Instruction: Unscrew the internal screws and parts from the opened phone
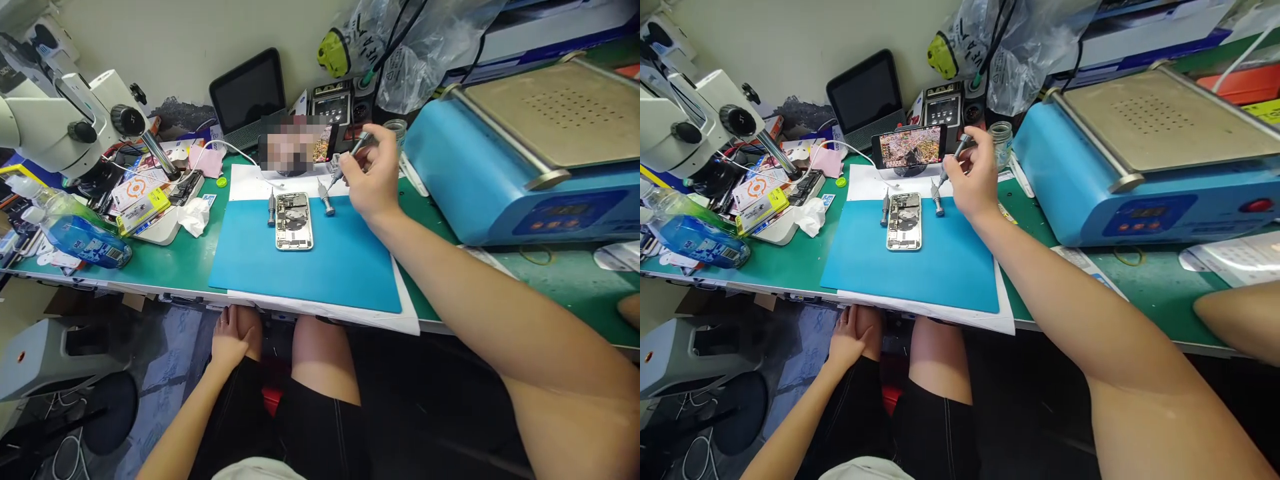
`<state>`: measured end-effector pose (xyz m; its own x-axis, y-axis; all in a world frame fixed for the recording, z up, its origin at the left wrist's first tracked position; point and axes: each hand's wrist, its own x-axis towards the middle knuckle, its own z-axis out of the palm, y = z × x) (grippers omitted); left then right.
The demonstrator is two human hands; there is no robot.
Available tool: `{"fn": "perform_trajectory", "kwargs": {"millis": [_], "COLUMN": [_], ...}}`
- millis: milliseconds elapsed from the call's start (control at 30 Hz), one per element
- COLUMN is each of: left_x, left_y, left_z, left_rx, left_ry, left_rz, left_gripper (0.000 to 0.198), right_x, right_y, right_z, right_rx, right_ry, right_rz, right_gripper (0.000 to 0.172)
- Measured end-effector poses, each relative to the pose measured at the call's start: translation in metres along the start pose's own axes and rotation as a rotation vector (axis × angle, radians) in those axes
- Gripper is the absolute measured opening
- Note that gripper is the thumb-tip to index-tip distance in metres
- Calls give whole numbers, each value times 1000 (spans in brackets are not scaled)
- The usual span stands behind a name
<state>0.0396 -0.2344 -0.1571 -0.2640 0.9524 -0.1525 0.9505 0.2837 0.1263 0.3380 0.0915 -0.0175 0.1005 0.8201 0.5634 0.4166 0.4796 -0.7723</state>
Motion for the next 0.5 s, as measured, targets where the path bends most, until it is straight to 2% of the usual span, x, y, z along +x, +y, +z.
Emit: {"fn": "perform_trajectory", "kwargs": {"millis": [133, 233, 400, 500], "left_x": [-20, -22, -11, -14], "left_y": [17, 24, 27, 25], "left_z": [-1, -3, -4, -3], "left_rx": [27, 25, 11, -14], "left_ry": [16, 17, 58, 53], "left_rz": [161, 289, 334, 357], "left_gripper": [81, 73, 63, 61], "right_x": [-8, -16, -29, -26], "right_y": [-12, -27, -57, -72], "right_z": [1, -3, -11, -2], "right_rx": [-56, -109, -74, -132], "right_ry": [-40, -87, -267, -430], "right_rz": [-78, -142, -353, -531], "right_gripper": [54, 56, 30, 23]}}
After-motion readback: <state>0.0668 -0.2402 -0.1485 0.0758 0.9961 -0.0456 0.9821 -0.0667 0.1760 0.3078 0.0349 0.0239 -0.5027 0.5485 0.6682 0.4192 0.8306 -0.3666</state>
